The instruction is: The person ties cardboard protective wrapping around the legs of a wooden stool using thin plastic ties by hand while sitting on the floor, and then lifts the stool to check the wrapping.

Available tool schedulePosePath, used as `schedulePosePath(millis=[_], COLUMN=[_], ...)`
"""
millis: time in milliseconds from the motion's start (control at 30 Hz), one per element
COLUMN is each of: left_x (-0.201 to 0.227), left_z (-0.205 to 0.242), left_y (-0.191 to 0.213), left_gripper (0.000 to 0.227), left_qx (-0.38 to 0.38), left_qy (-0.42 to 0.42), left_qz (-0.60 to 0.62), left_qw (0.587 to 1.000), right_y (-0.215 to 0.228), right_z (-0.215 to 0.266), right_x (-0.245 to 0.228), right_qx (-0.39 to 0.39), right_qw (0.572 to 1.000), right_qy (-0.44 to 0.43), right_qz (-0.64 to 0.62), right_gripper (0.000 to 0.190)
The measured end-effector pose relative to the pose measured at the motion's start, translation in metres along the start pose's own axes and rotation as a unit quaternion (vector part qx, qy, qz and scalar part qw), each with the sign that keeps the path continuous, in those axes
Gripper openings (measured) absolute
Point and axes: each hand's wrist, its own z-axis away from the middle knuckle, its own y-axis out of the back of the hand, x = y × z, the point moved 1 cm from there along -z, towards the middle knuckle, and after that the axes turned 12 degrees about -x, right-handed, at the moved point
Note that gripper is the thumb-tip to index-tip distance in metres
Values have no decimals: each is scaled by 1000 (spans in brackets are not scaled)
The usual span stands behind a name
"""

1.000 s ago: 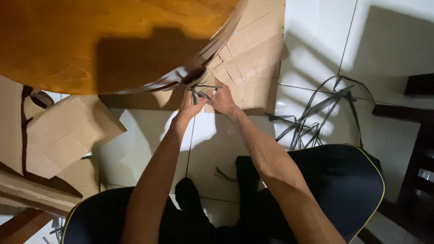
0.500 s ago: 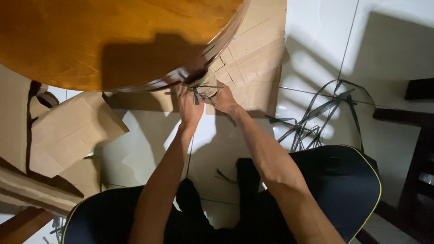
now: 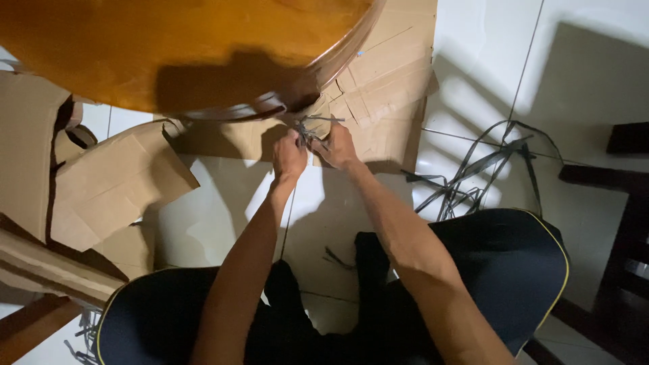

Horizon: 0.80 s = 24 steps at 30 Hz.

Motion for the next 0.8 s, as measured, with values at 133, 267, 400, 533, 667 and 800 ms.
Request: schedulePosePath(millis=[133, 267, 400, 533, 667, 800], left_x=[-17, -20, -24, -32, -30, -32], left_z=[-8, -9, -14, -17, -12, -12], left_y=[-25, -30, -37, -52, -60, -65], left_gripper=[21, 22, 26, 21, 22, 29], left_qx=[-31, -28, -36, -45, -27, -39], left_qy=[31, 35, 40, 57, 36, 77], left_qz=[-6, 39, 51, 158, 227, 379], left_qw=[999, 998, 997, 985, 973, 921], right_y=[-14, -15, -21, -45, -58, -65], right_z=[28, 43, 54, 63, 56, 60], right_x=[-27, 13, -4, -27, -2, -7], right_qx=[80, 109, 196, 248, 258, 268], right_qw=[981, 962, 964, 953, 926, 923], right_qy=[-123, -168, -120, -169, -213, -200], right_qz=[126, 185, 131, -49, -174, -192], right_gripper=[51, 30, 11, 16, 22, 22])
